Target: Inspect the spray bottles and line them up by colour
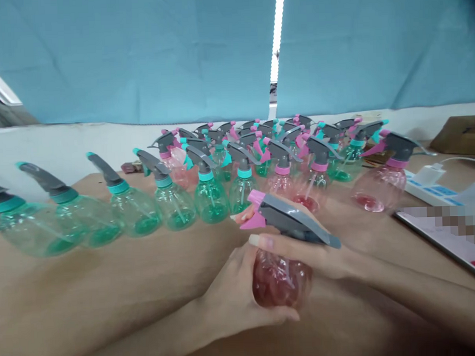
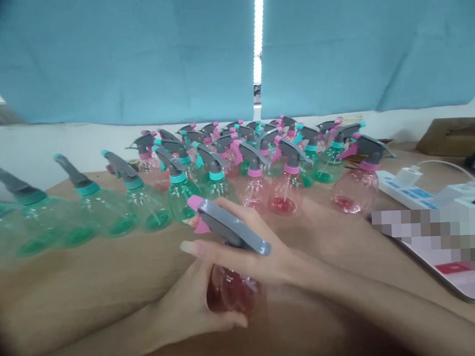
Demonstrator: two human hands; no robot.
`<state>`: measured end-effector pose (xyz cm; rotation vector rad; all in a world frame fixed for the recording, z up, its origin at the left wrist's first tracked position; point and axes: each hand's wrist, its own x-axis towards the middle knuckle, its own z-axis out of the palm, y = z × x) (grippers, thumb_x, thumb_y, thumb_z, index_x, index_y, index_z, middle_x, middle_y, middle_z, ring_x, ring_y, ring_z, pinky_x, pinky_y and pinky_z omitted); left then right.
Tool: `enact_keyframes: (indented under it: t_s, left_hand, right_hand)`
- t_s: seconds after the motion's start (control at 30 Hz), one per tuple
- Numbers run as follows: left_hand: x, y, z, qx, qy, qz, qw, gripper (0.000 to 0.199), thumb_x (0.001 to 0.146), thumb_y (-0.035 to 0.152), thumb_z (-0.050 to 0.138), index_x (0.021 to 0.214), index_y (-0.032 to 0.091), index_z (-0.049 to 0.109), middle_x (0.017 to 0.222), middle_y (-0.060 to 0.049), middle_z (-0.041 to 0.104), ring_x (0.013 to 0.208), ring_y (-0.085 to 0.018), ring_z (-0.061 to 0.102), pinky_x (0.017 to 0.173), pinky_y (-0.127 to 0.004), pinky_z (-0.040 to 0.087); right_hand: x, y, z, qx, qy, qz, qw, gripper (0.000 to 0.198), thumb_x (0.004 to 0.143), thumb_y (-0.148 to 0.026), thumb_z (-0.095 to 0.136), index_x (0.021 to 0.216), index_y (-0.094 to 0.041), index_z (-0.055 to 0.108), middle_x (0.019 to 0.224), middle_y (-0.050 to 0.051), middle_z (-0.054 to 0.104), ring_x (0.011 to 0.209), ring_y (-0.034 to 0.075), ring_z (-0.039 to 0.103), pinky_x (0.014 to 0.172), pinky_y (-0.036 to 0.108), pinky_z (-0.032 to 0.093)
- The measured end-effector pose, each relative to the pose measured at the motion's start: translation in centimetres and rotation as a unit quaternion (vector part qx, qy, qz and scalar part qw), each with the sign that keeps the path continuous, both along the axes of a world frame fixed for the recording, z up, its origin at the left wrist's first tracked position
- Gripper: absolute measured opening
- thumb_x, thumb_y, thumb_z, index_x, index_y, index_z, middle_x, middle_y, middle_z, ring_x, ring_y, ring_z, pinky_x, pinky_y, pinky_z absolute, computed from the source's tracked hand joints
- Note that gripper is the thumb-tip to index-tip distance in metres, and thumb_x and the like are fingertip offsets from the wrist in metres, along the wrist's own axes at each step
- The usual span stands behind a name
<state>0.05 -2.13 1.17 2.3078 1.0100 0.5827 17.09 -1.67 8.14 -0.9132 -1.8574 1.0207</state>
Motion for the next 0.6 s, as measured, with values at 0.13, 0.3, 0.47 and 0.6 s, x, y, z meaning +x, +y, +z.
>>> enact_keyframes:
  t_s: [0.13, 0.3, 0.47, 0.6]
  left_hand:
    - [-1.0, 0.7, -0.1, 0.062, 0.034, -0.010, 0.997, 0.083, 0.073, 0.055, 0.073, 0.138, 0.019, 0.035, 0.134, -0.014, 0.050, 0.123, -0.034, 0.047, 0.100, -0.051, 0.039]
    - [-2.0, 1.3, -1.8, 0.135, 0.156, 0.029, 0.978, 0.061, 0.089, 0.043, 0.058, 0.138, 0.015, 0.038, 0.141, -0.016, 0.044, 0.130, -0.032, 0.039, 0.105, -0.052, 0.032]
    - [-2.1, 1.4, -2.5, 0.162, 0.183, 0.023, 0.969, 0.056, 0.091, 0.041, 0.054, 0.138, 0.014, 0.040, 0.144, -0.015, 0.042, 0.133, -0.031, 0.036, 0.107, -0.053, 0.030]
    - [-2.0, 1.5, -2.3, 0.163, 0.193, 0.020, 0.967, 0.054, 0.091, 0.039, 0.054, 0.136, 0.013, 0.043, 0.143, -0.015, 0.043, 0.132, -0.032, 0.038, 0.107, -0.053, 0.031]
  right_hand:
    - [0.3, 0.8, 0.4, 0.026, -0.027, -0.054, 0.998, 0.017, 0.079, -0.040, 0.062, 0.077, -0.025, 0.054, 0.068, -0.003, 0.058, 0.058, 0.013, 0.055, 0.051, 0.026, 0.044]
    - [1.6, 2.1, -0.3, 0.027, -0.025, -0.119, 0.992, 0.018, 0.079, -0.044, 0.060, 0.075, -0.027, 0.059, 0.071, -0.002, 0.061, 0.068, 0.018, 0.059, 0.059, 0.031, 0.047]
    - [2.8, 2.6, -1.1, 0.067, -0.088, -0.181, 0.977, 0.031, 0.082, -0.053, 0.054, 0.066, -0.027, 0.055, 0.058, -0.001, 0.054, 0.060, 0.019, 0.056, 0.052, 0.031, 0.044]
    - [3.0, 2.7, -1.3, 0.098, -0.102, -0.190, 0.972, 0.032, 0.082, -0.056, 0.052, 0.068, -0.028, 0.057, 0.057, -0.001, 0.054, 0.058, 0.018, 0.056, 0.051, 0.031, 0.045]
